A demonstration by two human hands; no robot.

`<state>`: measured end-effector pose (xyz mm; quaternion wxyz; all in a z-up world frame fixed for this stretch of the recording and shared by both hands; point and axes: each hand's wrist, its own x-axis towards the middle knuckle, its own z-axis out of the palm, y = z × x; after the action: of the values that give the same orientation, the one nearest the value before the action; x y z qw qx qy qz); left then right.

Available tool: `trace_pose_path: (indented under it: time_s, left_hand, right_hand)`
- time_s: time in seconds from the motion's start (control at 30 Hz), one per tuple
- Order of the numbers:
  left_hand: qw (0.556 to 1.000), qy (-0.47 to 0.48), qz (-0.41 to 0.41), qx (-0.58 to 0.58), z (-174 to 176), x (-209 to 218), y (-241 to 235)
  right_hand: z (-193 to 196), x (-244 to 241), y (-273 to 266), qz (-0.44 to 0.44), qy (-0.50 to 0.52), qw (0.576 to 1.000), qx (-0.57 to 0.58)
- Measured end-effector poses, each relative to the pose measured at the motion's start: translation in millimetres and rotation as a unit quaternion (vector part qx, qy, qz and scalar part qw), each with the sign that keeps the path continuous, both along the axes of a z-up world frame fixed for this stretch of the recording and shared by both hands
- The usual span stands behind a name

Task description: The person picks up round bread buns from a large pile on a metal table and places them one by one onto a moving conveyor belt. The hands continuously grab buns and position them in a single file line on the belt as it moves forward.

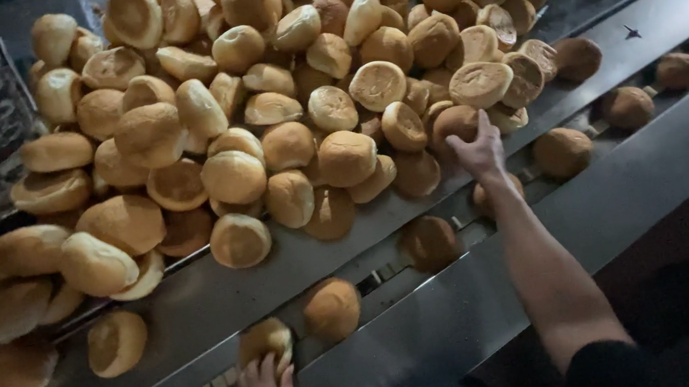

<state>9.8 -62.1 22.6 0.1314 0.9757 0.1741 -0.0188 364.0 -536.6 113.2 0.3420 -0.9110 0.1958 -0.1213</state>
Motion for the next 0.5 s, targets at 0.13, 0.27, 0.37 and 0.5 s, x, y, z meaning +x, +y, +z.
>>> trace_pose_path:
  time_s: [0.13, 0.27, 0.37, 0.5]
  left_hand:
    - [0.99, -0.031, -0.099, -0.1, -2, 7, -25]
    - [0.952, -0.23, -0.184, -0.083, -18, 15, -37]
    - [0.92, -0.276, -0.279, -0.005, 20, 23, -52]
    - [0.971, -0.016, -0.237, 0.022, 37, 38, -58]
  right_hand:
    - [45, -51, 35, 0.085, -0.078, 0.984, 0.137]
    - [101, -127, 98, 0.195, -0.054, 0.938, 0.28]
    - [104, -165, 129, 0.239, 0.046, 0.896, 0.372]
    - [100, -205, 150, 0.31, 0.079, 0.894, 0.315]
